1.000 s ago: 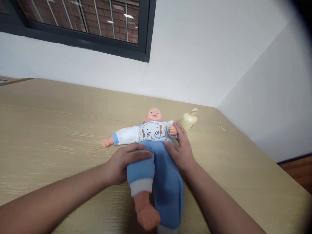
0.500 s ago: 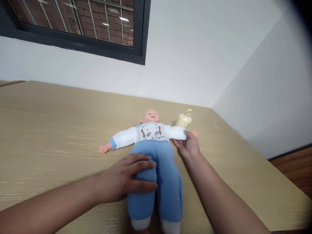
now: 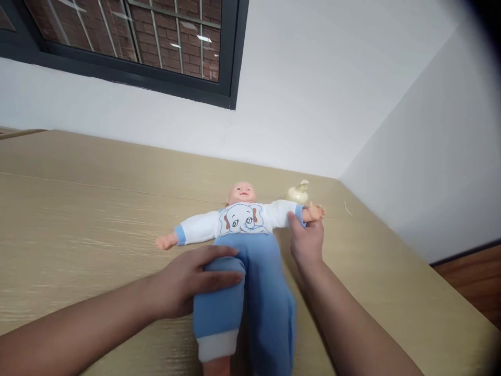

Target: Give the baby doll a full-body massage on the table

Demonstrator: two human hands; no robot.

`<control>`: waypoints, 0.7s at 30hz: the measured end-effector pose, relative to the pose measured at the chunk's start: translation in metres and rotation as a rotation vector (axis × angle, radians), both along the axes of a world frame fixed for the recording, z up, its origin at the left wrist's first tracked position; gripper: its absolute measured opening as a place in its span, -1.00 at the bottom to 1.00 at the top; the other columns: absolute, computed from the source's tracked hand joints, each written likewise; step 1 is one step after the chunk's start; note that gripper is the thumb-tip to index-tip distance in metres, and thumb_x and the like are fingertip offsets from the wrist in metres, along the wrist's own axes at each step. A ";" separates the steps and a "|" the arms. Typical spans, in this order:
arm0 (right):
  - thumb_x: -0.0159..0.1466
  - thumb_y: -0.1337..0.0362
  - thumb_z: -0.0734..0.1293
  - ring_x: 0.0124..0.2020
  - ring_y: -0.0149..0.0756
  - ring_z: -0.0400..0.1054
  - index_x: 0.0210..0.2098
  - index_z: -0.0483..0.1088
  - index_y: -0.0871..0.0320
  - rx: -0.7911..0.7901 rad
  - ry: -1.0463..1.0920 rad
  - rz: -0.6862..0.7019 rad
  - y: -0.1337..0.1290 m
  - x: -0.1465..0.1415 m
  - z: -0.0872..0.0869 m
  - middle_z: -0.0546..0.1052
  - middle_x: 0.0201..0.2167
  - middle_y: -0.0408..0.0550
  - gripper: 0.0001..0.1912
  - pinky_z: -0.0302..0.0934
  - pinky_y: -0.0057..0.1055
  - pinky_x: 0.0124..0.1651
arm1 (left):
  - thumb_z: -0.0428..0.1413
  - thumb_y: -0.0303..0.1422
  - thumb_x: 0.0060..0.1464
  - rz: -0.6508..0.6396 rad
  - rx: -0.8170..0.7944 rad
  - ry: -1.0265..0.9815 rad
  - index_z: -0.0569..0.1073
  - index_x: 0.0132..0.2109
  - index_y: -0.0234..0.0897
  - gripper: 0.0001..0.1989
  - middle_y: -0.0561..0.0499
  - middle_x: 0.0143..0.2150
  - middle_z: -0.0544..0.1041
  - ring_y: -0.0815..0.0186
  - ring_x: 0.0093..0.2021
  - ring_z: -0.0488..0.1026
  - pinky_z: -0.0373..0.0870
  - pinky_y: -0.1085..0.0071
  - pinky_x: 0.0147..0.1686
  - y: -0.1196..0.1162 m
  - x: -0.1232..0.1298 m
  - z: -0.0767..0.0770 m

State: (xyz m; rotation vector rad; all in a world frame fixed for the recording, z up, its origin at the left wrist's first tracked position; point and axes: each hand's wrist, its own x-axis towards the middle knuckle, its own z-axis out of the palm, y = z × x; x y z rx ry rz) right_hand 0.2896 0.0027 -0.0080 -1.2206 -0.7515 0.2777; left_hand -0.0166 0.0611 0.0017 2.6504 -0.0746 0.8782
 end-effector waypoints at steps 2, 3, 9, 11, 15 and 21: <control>0.13 0.23 0.52 0.02 -0.17 0.46 -0.05 0.48 0.16 -0.014 -0.204 -0.094 -0.006 -0.015 0.005 0.56 -0.08 -0.04 -0.59 0.30 -0.15 0.23 | 0.21 -0.35 0.21 -0.029 -0.080 -0.025 0.41 0.29 -0.02 -0.49 -0.19 0.28 0.42 0.05 0.15 0.50 0.53 0.23 0.04 0.000 -0.001 0.001; 0.13 0.21 0.53 0.05 -0.14 0.46 0.02 0.46 0.14 -0.024 -0.264 -0.081 -0.009 -0.022 0.006 0.56 -0.03 -0.01 -0.53 0.28 -0.12 0.25 | 0.21 -0.37 0.20 -0.035 -0.114 -0.032 0.42 0.28 -0.04 -0.49 -0.20 0.27 0.43 0.07 0.14 0.51 0.53 0.25 0.03 0.000 0.000 0.001; 0.22 0.08 0.47 0.42 0.07 0.11 0.34 0.26 -0.03 -0.211 -0.791 0.313 -0.014 -0.034 0.007 0.29 0.38 0.00 -0.26 0.00 0.11 0.44 | 0.23 -0.42 0.19 -0.040 -0.384 -0.048 0.49 0.21 -0.09 -0.55 -0.18 0.14 0.51 0.14 0.05 0.55 0.56 0.31 -0.05 0.004 0.011 0.001; 0.32 0.06 0.38 0.50 0.06 -0.12 0.41 0.14 -0.04 -0.260 -0.978 0.391 -0.013 -0.032 0.009 0.11 0.47 -0.01 -0.28 -0.13 0.19 0.47 | 0.21 -0.41 0.21 -0.036 -0.443 -0.062 0.52 0.18 -0.12 -0.61 -0.16 0.10 0.54 0.14 0.04 0.55 0.56 0.30 -0.05 0.007 0.015 0.001; 0.39 0.06 0.30 0.53 0.08 -0.25 0.38 0.20 -0.08 -0.379 -1.171 0.410 -0.013 -0.031 0.013 -0.01 0.51 -0.04 -0.41 -0.18 0.25 0.47 | 0.22 -0.39 0.21 -0.021 -0.495 -0.079 0.56 0.11 -0.15 -0.68 -0.15 0.06 0.56 0.16 -0.01 0.57 0.56 0.32 -0.10 0.009 0.020 0.000; 0.34 0.04 0.35 0.50 0.10 -0.13 0.38 0.19 -0.03 -0.385 -1.086 0.356 -0.012 -0.033 0.008 0.04 0.49 0.04 -0.34 -0.02 0.20 0.43 | 0.20 -0.38 0.23 -0.039 -0.401 -0.068 0.47 0.22 -0.10 -0.58 -0.16 0.13 0.51 0.15 0.06 0.53 0.53 0.29 -0.03 0.004 0.015 -0.002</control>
